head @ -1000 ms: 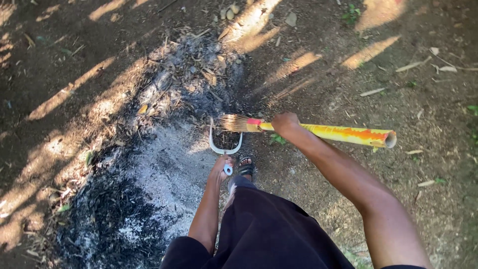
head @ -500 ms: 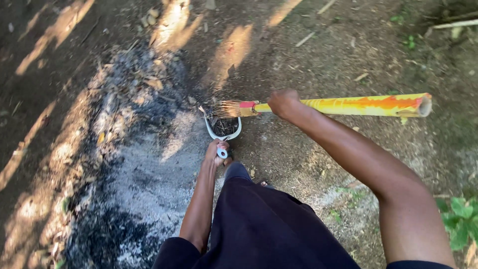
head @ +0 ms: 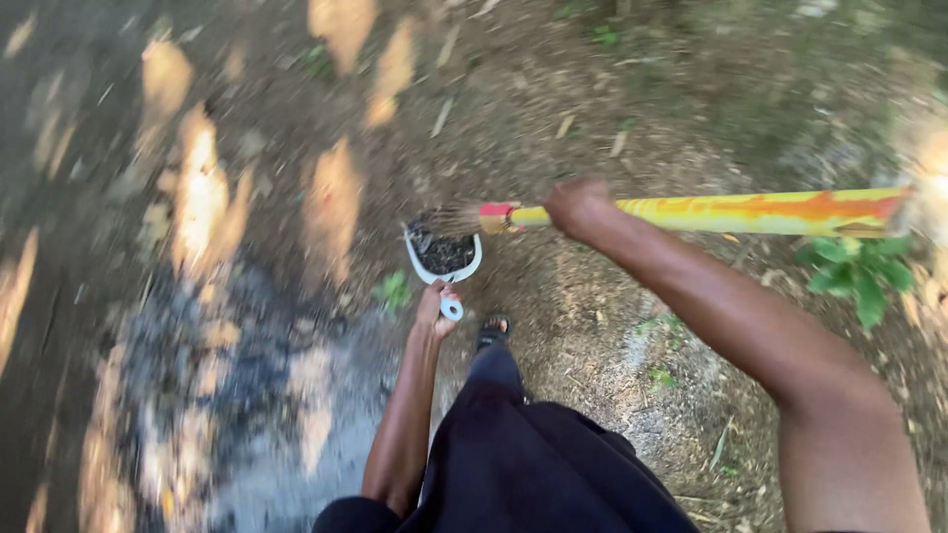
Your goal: Sweeping ash and outdoor debris into a dustpan.
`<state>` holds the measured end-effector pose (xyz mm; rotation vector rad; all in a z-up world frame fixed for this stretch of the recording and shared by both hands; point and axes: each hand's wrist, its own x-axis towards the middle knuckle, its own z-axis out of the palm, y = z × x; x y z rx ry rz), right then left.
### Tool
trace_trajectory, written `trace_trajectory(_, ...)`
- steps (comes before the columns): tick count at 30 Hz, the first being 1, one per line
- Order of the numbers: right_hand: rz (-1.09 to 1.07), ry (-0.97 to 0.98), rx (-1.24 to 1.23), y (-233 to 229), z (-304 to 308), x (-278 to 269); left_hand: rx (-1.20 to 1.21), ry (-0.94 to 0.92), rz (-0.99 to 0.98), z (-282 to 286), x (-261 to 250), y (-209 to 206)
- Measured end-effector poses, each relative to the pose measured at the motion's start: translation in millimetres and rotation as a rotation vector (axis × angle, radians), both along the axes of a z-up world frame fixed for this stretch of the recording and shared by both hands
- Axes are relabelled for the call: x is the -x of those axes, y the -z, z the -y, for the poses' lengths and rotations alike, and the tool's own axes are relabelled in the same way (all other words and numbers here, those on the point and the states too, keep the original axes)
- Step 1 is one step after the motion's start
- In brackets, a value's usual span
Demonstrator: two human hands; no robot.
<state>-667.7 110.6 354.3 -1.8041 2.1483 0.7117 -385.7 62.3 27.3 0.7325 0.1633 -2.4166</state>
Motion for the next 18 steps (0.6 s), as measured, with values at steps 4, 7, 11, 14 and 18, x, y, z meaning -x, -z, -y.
trace_trajectory(4,-0.071,0.046,-0.04,18.3,14.4,72.9,0.107,0.175,0.128,62.1,82.0,23.1)
trace_trajectory(7,0.013,0.285,-0.047,21.2,18.6,111.7,-0.143,0.282,-0.169,94.1,132.7,30.2)
trace_trajectory(11,-0.048,0.318,-0.07,10.6,7.4,170.1,-0.128,0.391,-0.137,127.3,220.0,26.9)
trace_trajectory(14,-0.047,0.444,-0.042,0.3,-22.4,210.2,-0.134,0.5,-0.159,135.0,286.3,23.9)
trace_trajectory(18,-0.019,0.638,-0.115,-33.4,-56.6,260.1,-0.168,0.622,-0.148,135.5,376.9,2.5)
